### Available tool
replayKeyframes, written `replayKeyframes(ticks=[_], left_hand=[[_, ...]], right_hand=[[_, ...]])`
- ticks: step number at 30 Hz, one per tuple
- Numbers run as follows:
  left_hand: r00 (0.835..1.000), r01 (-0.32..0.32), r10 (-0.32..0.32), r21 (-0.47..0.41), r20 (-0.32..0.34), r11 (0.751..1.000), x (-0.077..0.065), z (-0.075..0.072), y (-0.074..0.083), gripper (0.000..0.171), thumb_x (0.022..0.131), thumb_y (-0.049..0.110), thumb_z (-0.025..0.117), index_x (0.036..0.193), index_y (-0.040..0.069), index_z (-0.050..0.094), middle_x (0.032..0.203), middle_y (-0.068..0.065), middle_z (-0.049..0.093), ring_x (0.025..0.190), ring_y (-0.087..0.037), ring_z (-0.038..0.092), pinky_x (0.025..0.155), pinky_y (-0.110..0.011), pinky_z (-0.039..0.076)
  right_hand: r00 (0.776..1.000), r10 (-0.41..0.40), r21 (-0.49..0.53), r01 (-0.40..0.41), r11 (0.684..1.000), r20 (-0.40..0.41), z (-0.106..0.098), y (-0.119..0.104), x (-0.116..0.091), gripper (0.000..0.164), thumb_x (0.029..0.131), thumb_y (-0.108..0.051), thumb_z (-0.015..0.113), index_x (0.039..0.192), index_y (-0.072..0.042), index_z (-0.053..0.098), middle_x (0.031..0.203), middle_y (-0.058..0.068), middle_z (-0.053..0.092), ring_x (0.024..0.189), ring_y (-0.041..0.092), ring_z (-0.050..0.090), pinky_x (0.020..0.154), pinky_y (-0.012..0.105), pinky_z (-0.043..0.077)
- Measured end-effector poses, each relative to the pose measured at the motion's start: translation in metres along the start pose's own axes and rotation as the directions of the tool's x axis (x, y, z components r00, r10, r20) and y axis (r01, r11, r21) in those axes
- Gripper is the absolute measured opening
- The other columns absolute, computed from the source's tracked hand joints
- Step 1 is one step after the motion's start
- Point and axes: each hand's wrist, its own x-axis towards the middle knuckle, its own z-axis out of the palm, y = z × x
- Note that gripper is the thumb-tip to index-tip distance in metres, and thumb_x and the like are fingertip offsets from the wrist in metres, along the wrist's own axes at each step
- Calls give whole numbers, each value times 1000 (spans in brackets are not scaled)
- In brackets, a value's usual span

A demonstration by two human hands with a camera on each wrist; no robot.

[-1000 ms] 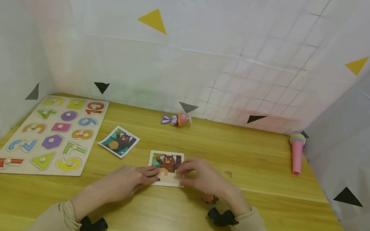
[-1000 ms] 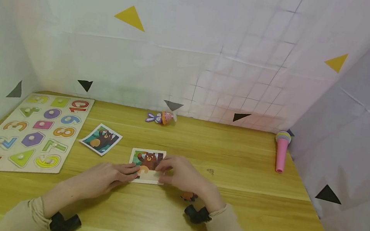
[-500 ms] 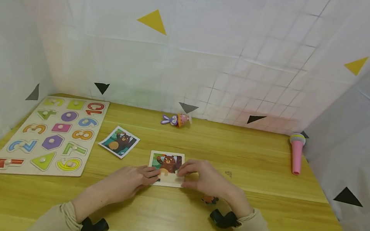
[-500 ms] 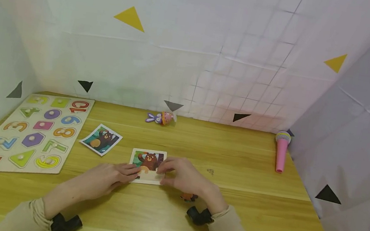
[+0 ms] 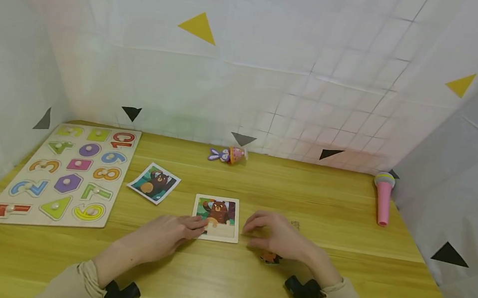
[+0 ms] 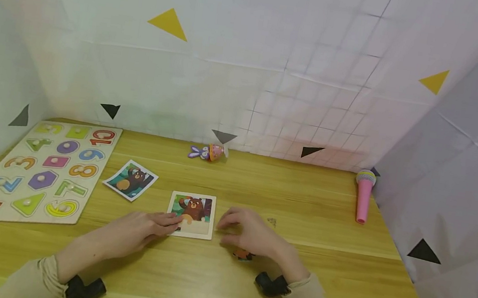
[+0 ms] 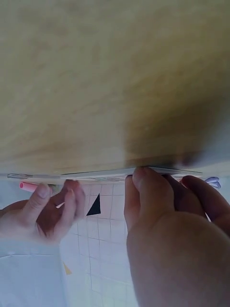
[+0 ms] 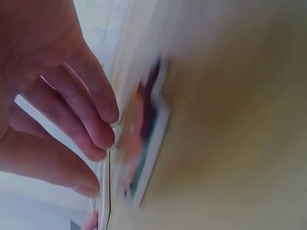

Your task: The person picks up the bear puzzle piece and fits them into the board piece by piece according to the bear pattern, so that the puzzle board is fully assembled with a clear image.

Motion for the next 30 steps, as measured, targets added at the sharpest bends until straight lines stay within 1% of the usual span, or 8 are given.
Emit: replayKeyframes(ticks=[4, 6, 12, 15, 17, 22, 30], left_hand=[[1000, 2, -2, -4, 3, 1000, 0, 0, 0, 37, 98, 4, 60, 134, 7, 65, 145, -6, 57, 128, -27, 59, 98, -45, 53], [1000, 9, -9, -12, 8, 1000, 0, 0, 0, 37, 98, 4, 60, 134, 8, 65, 146, -6, 56, 128, -27, 59, 98, -45, 53], [1000, 18, -18, -30, 15, 999, 0, 0, -1, 37, 98, 4, 60, 135, 8, 64, 146, -6, 55, 127, -28, 59, 98, -45, 53], [1000, 16, -16, -36, 10, 999, 0, 0, -1, 37, 98, 4, 60, 135, 7, 64, 146, -6, 56, 127, -28, 59, 98, -45, 53], [1000, 14, -14, -38, 10, 999, 0, -1, -1, 37, 98, 4, 59, 135, 7, 64, 146, -6, 56, 127, -28, 59, 98, -45, 53], [1000, 17, -17, -51, 13, 999, 0, -2, 0, 37, 98, 3, 59, 135, 8, 64, 146, -6, 56, 127, -28, 59, 98, -45, 53], [1000, 11, -10, -53, 15, 999, 1, -2, 1, 36, 99, 4, 58, 134, 7, 64, 145, -7, 56, 124, -31, 60, 96, -45, 54]], right_hand=[[999, 41, 23, -41, 999, 9, -7, 10, -15, 19, 87, -17, 79, 106, -17, 77, 110, -7, 68, 101, 12, 63, 90, 36, 54], [998, 56, 22, -56, 998, 10, -11, 16, -23, 19, 87, -19, 79, 106, -18, 77, 110, -8, 67, 101, 11, 63, 89, 36, 54], [998, 53, -10, -53, 999, 32, -20, 25, -40, 27, 83, -32, 82, 106, -20, 76, 108, -8, 66, 100, 12, 62, 89, 36, 53], [998, 40, -2, -40, 999, 56, -23, 24, -44, 30, 80, -34, 84, 106, -21, 76, 108, -6, 65, 98, 14, 61, 88, 34, 52], [996, 41, 26, -43, 999, 80, -24, 24, -46, 31, 79, -34, 85, 106, -22, 75, 109, -6, 63, 98, 15, 60, 87, 33, 52], [988, 82, 81, -93, 992, 127, -24, 25, -47, 32, 78, -33, 86, 106, -24, 74, 111, -5, 61, 99, 16, 57, 89, 31, 50], [992, 67, 94, -77, 993, 110, -22, 27, -46, 29, 78, -33, 85, 102, -23, 72, 107, -4, 61, 97, 16, 57, 88, 31, 50]])
